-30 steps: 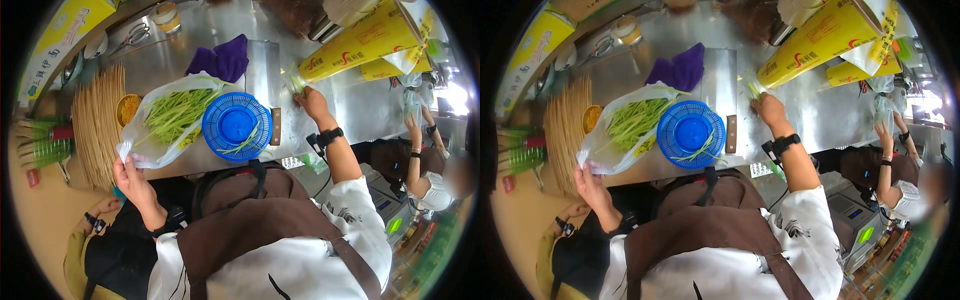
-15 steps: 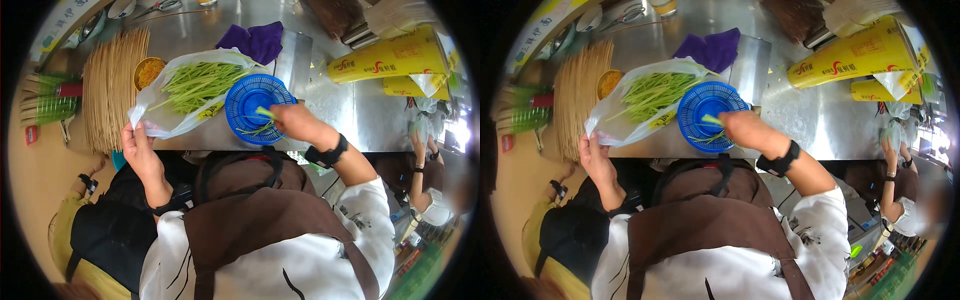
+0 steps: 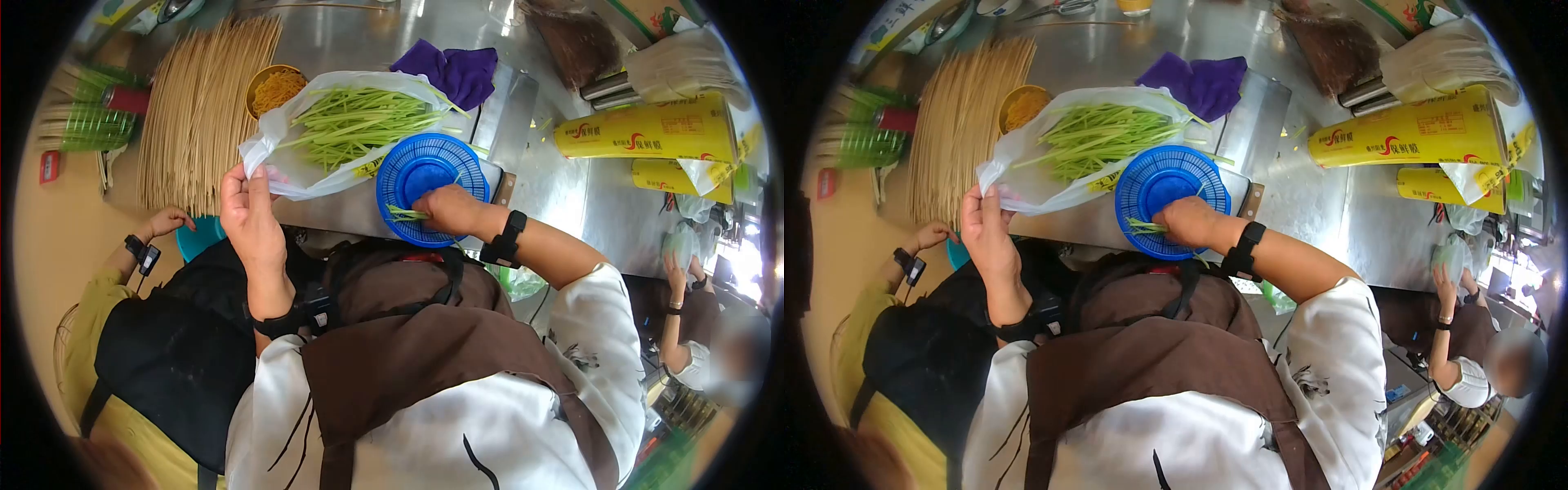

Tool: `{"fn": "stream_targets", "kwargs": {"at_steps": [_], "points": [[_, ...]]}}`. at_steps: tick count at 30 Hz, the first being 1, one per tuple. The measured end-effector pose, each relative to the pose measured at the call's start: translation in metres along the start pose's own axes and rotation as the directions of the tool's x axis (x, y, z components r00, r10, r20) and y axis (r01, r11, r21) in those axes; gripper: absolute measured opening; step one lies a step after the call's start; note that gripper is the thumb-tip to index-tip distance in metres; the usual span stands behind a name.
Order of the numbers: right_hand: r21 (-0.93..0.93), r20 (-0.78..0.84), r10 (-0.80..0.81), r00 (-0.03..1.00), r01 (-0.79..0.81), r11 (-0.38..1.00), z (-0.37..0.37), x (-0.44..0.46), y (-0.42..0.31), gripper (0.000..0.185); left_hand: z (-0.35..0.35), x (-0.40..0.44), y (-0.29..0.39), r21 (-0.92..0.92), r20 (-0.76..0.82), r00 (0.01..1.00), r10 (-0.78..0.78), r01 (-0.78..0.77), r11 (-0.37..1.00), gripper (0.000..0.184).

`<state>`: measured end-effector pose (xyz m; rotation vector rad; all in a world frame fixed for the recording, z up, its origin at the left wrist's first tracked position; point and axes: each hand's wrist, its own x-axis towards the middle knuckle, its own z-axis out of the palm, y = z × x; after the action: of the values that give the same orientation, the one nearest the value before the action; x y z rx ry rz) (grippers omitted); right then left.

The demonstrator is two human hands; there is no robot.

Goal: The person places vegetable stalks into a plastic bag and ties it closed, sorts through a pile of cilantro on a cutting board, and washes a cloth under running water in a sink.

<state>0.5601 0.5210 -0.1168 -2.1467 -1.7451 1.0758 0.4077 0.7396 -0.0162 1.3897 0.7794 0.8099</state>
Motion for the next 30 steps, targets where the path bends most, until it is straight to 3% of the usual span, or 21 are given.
{"fn": "stream_targets", "kwargs": {"at_steps": [4,6,7,9,10,12,13,15,16,18,23,25,28,29,30], "points": [[0.179,0.044,0.141,0.989,-0.146,0.973,-0.010,0.000,0.001,0.019,0.001,-0.001,0.004,-0.002,0.009,1.000,-0.009,0.009,1.000,0.018],[0.474,-0.175,0.006,0.985,0.079,0.877,-0.020,-0.004,0.014,0.018,0.000,0.000,0.003,-0.015,0.017,1.000,-0.014,0.014,1.000,0.018],[0.513,-0.274,-0.024,0.961,0.168,0.842,-0.025,-0.007,0.018,0.019,0.000,0.000,0.002,-0.027,0.027,0.999,-0.019,0.019,0.999,0.018],[0.836,-0.171,0.137,0.976,0.070,0.545,-0.038,-0.018,0.017,0.017,-0.002,0.000,-0.002,-0.012,0.039,0.999,-0.024,0.025,1.000,0.018],[0.835,-0.172,0.141,0.975,0.069,0.546,-0.046,-0.025,0.014,0.017,-0.002,0.000,-0.004,0.005,0.049,0.998,-0.028,0.028,1.000,0.018],[0.577,-0.107,0.136,0.985,-0.050,0.815,-0.057,-0.039,0.007,0.023,-0.001,-0.001,-0.004,-0.003,0.049,0.998,-0.041,0.041,0.999,0.018],[0.157,-0.304,-0.185,0.934,0.241,0.958,-0.034,-0.051,0.008,0.025,-0.001,0.000,-0.002,-0.009,0.037,0.998,-0.045,0.045,0.999,0.018],[0.010,-0.035,-0.172,0.984,0.173,0.985,-0.033,-0.060,-0.013,0.024,-0.004,0.002,-0.005,-0.026,0.025,0.998,-0.052,0.052,0.998,0.018],[0.007,-0.037,-0.180,0.983,0.180,0.984,-0.027,-0.062,-0.016,0.024,-0.006,0.003,-0.005,-0.043,0.020,0.998,-0.065,0.066,0.997,0.019],[-0.237,0.047,-0.207,0.977,0.212,0.948,-0.013,-0.062,-0.016,0.016,-0.002,0.005,-0.003,-0.024,-0.016,1.000,-0.019,0.018,1.000,0.021],[-0.232,-0.002,-0.260,0.966,0.252,0.939,-0.018,-0.057,-0.009,0.012,0.002,0.009,0.003,0.161,-0.103,0.994,0.031,-0.014,0.987,0.020],[-0.184,-0.052,-0.270,0.961,0.257,0.949,-0.030,-0.058,-0.008,0.011,-0.005,0.014,-0.003,0.228,-0.059,0.996,-0.064,0.076,0.971,0.015],[0.233,-0.225,-0.093,0.970,0.146,0.961,-0.069,-0.057,-0.015,0.014,0.000,0.014,0.005,0.203,-0.070,0.994,-0.086,0.099,0.974,0.020],[0.229,-0.224,-0.099,0.970,0.152,0.961,-0.081,-0.050,-0.019,0.014,-0.001,0.015,0.003,0.202,-0.077,0.994,-0.083,0.097,0.975,0.020],[0.321,-0.347,-0.091,0.933,0.210,0.924,-0.091,-0.040,-0.022,0.015,-0.001,0.015,0.000,0.225,-0.050,0.999,-0.016,0.027,0.974,0.028]]}}
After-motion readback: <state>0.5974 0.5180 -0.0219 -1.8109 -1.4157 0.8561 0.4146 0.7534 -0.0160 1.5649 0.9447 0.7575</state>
